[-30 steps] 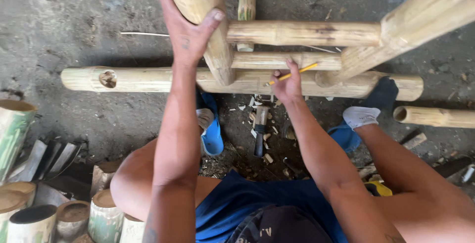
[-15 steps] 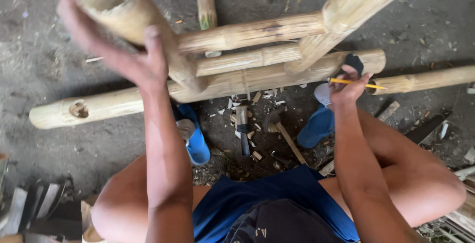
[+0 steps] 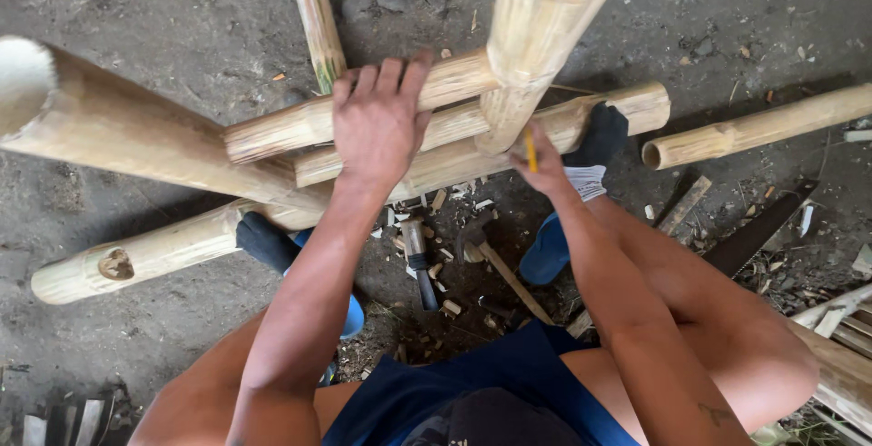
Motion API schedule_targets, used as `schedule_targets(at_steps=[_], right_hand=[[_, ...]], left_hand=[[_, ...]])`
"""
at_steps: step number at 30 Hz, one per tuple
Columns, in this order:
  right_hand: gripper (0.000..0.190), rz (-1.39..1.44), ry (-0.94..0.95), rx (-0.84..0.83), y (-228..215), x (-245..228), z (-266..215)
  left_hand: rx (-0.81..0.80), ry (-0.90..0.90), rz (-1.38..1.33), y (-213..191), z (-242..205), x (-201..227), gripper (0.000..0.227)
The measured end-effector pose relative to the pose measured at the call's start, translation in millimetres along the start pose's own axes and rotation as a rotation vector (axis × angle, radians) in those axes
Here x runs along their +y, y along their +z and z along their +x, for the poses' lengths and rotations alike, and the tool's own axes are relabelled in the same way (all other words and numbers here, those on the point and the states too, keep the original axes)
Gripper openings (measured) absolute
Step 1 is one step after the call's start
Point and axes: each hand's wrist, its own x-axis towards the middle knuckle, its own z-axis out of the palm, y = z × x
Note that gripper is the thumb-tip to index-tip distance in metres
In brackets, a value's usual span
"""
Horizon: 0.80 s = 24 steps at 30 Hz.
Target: The person uses a chisel and hammer to carve a hole into a bamboo pole, then marks and fits another bamboo piece into the joint. The person repeatedly hammers the chisel to shape the bamboo and checks the fit of the joint.
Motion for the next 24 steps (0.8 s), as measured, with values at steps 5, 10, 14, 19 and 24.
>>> schedule_targets(at_steps=[5, 10, 14, 19, 24], right_hand=[[0.087, -0.339, 0.199, -0.196, 8, -9, 24], [0.096, -0.563, 0.287, -0.267, -8, -6, 25], [0.097, -0.718, 0.198, -0.370, -27, 19, 34], [0.078, -0.711, 0.029, -0.325, -40, 53, 15], [0.073, -0.673, 0.124, -0.298, -28, 48, 14]], left_hand=[[0.312, 0.448, -0.154, 3, -27, 29, 0.057], [-0.905, -0.196, -0.086, 43, -32, 2, 0.079], [-0.736, -0.038, 0.042, 76, -40, -17, 0.095], [-0.924, -0.296, -0.247, 87, -60, -4, 0.062], [-0.889, -0.257, -0.231, 71, -52, 5, 0.061]])
